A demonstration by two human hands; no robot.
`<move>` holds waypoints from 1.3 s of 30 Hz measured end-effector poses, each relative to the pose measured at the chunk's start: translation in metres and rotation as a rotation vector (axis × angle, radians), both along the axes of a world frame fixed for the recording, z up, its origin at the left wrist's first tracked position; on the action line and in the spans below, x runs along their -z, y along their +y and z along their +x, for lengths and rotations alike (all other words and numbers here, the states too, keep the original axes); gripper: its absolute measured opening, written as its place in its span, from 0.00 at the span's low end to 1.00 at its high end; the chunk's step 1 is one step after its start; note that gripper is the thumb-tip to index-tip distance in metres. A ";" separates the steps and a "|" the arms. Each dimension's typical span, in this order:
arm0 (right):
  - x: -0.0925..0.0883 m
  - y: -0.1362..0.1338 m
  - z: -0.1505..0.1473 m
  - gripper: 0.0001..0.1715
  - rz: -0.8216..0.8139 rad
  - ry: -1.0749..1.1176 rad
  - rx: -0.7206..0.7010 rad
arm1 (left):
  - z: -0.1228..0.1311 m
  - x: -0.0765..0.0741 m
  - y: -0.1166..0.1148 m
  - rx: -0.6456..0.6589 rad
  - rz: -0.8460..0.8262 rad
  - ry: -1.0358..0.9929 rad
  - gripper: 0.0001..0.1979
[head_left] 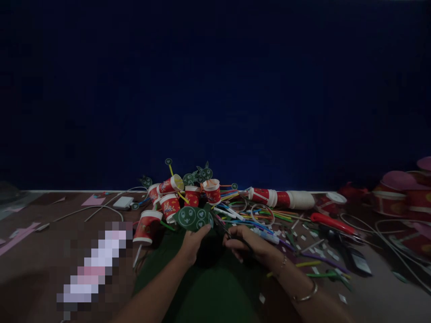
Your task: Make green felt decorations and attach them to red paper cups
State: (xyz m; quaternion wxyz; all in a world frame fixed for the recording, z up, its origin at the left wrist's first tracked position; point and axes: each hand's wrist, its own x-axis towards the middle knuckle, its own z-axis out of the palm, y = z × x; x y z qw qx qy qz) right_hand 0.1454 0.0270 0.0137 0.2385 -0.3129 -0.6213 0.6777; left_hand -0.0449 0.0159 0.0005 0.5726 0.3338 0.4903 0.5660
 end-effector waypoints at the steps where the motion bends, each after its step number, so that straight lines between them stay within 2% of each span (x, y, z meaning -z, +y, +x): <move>1: -0.002 -0.001 0.005 0.19 -0.026 0.034 -0.048 | -0.001 0.001 0.003 -0.055 0.035 0.005 0.15; 4: -0.008 -0.003 0.017 0.22 -0.098 0.150 -0.091 | -0.002 0.001 0.010 -0.193 0.154 -0.027 0.16; 6: -0.010 -0.003 0.018 0.21 -0.098 0.195 -0.013 | -0.002 -0.001 0.011 -0.231 0.185 -0.053 0.16; 8: -0.009 -0.001 0.011 0.17 -0.048 0.194 0.148 | -0.001 -0.004 0.009 -0.193 0.177 -0.040 0.16; 10: -0.005 0.002 -0.002 0.16 0.036 0.183 0.374 | 0.001 -0.008 0.005 -0.110 0.168 0.010 0.15; 11: -0.003 0.004 -0.009 0.18 0.057 0.214 0.497 | 0.002 -0.009 0.002 -0.057 0.164 0.045 0.14; 13: 0.002 0.005 -0.020 0.26 0.051 0.293 0.627 | 0.005 -0.012 -0.002 0.046 0.152 0.104 0.13; 18: 0.006 0.000 -0.027 0.29 0.008 0.388 0.644 | 0.012 -0.017 -0.008 0.160 0.116 0.080 0.13; 21: 0.005 -0.001 -0.027 0.28 0.000 0.432 0.733 | 0.018 -0.018 -0.010 0.219 0.105 0.040 0.18; 24: 0.006 -0.002 -0.030 0.25 -0.014 0.486 0.781 | 0.022 -0.015 -0.011 0.228 0.121 0.112 0.14; 26: 0.005 -0.004 -0.032 0.23 -0.038 0.519 0.782 | 0.022 -0.015 -0.012 0.171 0.157 0.158 0.13; 30: 0.003 -0.007 -0.034 0.23 -0.058 0.537 0.825 | 0.019 -0.018 -0.017 -0.171 0.312 0.303 0.11; 31: 0.003 -0.008 -0.034 0.23 -0.051 0.537 0.834 | 0.018 -0.019 -0.019 -0.202 0.335 0.356 0.09; 33: 0.003 -0.008 -0.034 0.22 -0.032 0.533 0.842 | 0.020 -0.020 -0.022 -0.126 0.319 0.426 0.08; 36: 0.004 -0.009 -0.034 0.21 -0.010 0.526 0.835 | 0.026 -0.019 -0.023 0.013 0.197 0.377 0.09; 39: 0.005 -0.010 -0.035 0.21 0.015 0.496 0.812 | 0.030 -0.016 -0.022 0.031 0.139 0.294 0.11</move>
